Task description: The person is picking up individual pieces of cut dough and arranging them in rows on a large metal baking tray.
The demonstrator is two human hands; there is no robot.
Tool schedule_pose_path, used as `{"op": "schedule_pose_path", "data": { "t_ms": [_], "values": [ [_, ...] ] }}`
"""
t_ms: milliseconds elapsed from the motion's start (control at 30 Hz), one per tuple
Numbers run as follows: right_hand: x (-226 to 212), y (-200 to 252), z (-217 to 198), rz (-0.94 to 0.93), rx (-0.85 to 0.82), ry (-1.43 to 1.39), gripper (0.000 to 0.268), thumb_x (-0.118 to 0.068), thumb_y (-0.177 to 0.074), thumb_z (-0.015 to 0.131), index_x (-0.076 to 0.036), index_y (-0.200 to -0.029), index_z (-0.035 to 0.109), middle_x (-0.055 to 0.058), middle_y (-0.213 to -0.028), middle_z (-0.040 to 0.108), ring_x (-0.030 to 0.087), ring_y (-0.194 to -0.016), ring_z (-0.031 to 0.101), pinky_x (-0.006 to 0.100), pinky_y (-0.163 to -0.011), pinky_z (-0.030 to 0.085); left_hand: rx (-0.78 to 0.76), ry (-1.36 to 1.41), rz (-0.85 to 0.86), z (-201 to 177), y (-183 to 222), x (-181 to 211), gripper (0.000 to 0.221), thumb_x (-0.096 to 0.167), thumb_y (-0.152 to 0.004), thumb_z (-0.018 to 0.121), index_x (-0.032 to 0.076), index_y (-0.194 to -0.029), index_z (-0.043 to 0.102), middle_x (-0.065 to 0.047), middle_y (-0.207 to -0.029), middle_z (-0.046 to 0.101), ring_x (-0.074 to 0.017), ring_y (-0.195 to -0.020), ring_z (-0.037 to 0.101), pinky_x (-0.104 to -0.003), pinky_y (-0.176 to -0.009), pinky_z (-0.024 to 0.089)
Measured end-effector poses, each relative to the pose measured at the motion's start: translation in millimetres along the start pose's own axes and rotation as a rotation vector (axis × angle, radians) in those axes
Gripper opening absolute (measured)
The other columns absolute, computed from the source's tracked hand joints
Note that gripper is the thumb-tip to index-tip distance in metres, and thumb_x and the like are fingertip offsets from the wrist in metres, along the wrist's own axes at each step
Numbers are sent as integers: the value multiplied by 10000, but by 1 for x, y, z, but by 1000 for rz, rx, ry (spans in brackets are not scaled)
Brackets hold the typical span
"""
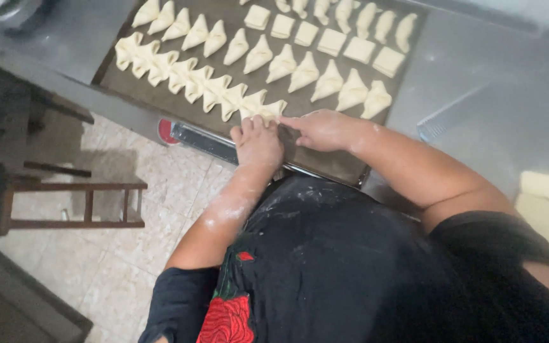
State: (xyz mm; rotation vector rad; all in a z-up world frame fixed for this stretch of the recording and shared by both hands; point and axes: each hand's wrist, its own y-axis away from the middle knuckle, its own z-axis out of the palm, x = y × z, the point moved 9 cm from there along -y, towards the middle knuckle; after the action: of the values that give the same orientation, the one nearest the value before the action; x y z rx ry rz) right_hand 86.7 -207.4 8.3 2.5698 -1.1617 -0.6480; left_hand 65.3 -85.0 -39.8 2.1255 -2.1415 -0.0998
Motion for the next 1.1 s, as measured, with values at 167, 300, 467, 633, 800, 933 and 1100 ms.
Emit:
{"op": "schedule_pose_path", "data": {
  "t_ms": [167, 300, 467, 633, 800, 933, 1100],
  "values": [
    [57, 121, -57, 38, 360, -551, 535, -243, -954, 669, -63, -1446, 565, 218, -1094, 755, 462, -1121, 669, 572, -962, 533, -4, -52, 25, -10, 14, -4, 514, 446, -974, 493, 241, -1437, 583, -95, -1198, 544, -330, -1181, 448, -523, -982, 282],
    [249, 229, -3, 419, 637, -317, 424, -235, -1002, 668, -140, -1416, 673, 106, -1181, 733, 277, -1040, 668, 411, -922, 470, 345, -71, 118, -15, 24, 2, 387, 451, -830, 578, 238, -1138, 676, -137, -1040, 625, -387, -975, 544, -542, -781, 383],
    [295, 399, 45, 1387, 282, -398, 637, -563, -972, 657, -130, -1439, 625, 151, -1479, 580, 409, -1343, 521, 566, -1076, 368, 407, -122, 142, -31, 21, 3, 293, 374, -801, 589, 217, -1017, 711, -148, -987, 589, -412, -915, 522, -530, -735, 347],
    [301, 431, 79, 1416, 323, -490, 470, -354, -937, 727, -205, -1379, 666, 161, -1393, 625, 405, -1293, 545, 569, -1066, 370, 182, -159, 61, -31, 7, 5, 406, 448, -826, 583, 206, -1102, 756, -152, -1125, 584, -404, -1059, 500, -528, -904, 330],
    [302, 423, 85, 1438, 260, -465, 658, -351, -862, 803, -167, -1463, 608, 174, -1489, 565, 403, -1380, 492, 566, -1114, 346, 181, -144, 56, -32, 11, 6, 483, 463, -819, 616, 141, -1164, 717, -170, -1159, 577, -415, -1083, 505, -544, -931, 334],
    [274, 412, 50, 1385, 210, -280, 367, -264, -940, 700, -44, -1230, 748, 267, -1264, 691, 457, -1149, 648, 552, -925, 485, 505, -50, 196, -47, 27, 4, 461, 419, -703, 705, 195, -1105, 708, -123, -1030, 534, -375, -940, 511, -500, -780, 363],
    [237, 354, -22, 1114, 348, -137, 91, -184, -946, 760, -133, -1017, 785, 165, -1032, 738, 342, -891, 680, 448, -751, 506, 462, 116, 266, -38, 26, -12, 433, 390, -741, 741, 181, -1119, 722, -146, -1089, 562, -424, -963, 530, -552, -768, 417]
  ]
}}
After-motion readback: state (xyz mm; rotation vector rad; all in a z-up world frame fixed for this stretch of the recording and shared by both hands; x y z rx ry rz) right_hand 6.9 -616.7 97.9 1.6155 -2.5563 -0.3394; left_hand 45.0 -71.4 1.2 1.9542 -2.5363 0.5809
